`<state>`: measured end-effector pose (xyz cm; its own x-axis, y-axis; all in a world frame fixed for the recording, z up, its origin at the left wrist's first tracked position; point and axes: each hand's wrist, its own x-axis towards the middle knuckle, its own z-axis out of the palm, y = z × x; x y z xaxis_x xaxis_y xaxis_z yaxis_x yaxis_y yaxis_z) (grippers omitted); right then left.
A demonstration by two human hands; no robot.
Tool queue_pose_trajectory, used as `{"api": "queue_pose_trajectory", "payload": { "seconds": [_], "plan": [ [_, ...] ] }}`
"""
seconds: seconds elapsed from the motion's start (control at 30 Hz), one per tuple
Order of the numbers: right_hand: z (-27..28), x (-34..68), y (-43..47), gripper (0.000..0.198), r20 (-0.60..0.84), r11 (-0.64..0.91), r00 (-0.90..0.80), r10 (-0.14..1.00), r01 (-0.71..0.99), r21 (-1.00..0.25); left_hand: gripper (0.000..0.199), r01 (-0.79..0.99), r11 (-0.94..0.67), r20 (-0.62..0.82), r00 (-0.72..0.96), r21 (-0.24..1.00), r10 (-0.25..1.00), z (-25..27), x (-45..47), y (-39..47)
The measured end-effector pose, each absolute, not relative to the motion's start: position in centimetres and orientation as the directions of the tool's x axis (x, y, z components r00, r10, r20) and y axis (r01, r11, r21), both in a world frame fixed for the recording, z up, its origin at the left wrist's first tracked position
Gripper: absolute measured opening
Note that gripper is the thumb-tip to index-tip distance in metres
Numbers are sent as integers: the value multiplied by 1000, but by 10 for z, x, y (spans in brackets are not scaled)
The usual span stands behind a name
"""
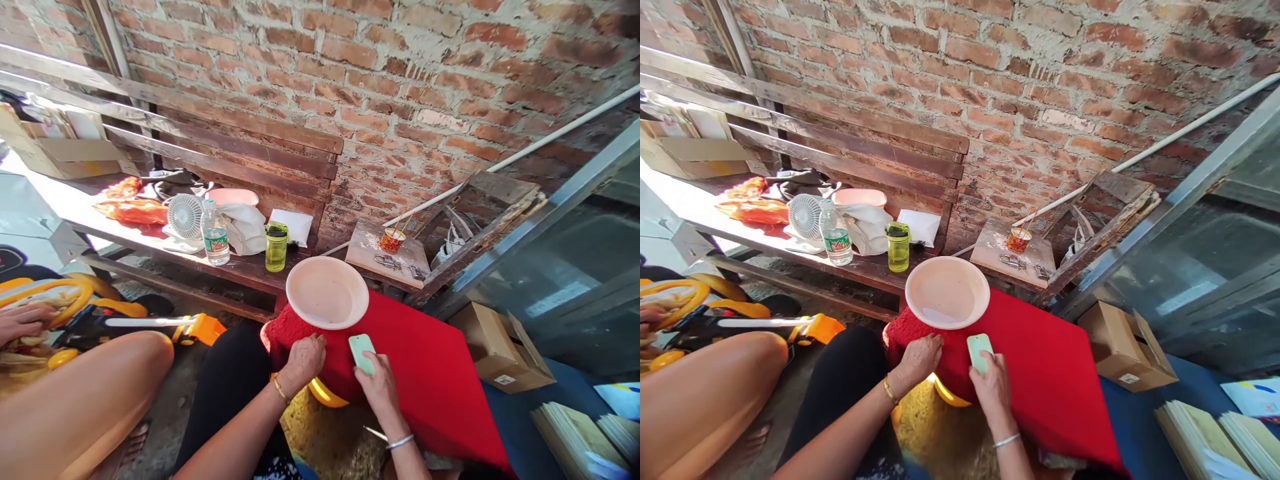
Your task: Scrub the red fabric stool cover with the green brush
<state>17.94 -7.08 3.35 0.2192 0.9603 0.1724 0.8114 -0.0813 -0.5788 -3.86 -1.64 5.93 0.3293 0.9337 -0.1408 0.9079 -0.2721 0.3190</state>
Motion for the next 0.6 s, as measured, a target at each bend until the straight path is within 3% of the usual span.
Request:
{"api": "queue_pose_trajectory", "payload": {
  "seconds": [0.13, 0.4, 0.5, 0.6],
  "plan": [
    [30, 208, -78, 46, 190, -185, 367, 911, 774, -605, 26, 902, -276, -136, 335, 332, 932, 59, -38, -17],
    [29, 161, -59, 50, 166, -41, 218, 962, 713, -700, 26, 899, -294, -83, 337, 326, 938, 62, -34, -20],
    [32, 194, -63, 60, 135, -138, 298, 945, 737, -662, 25, 888, -321, -58, 358, 329, 932, 58, -33, -20],
    [40, 250, -81, 71, 73, -335, 459, 886, 739, -585, 19, 856, -420, 28, 433, 302, 901, 52, -31, -20]
  ]
}}
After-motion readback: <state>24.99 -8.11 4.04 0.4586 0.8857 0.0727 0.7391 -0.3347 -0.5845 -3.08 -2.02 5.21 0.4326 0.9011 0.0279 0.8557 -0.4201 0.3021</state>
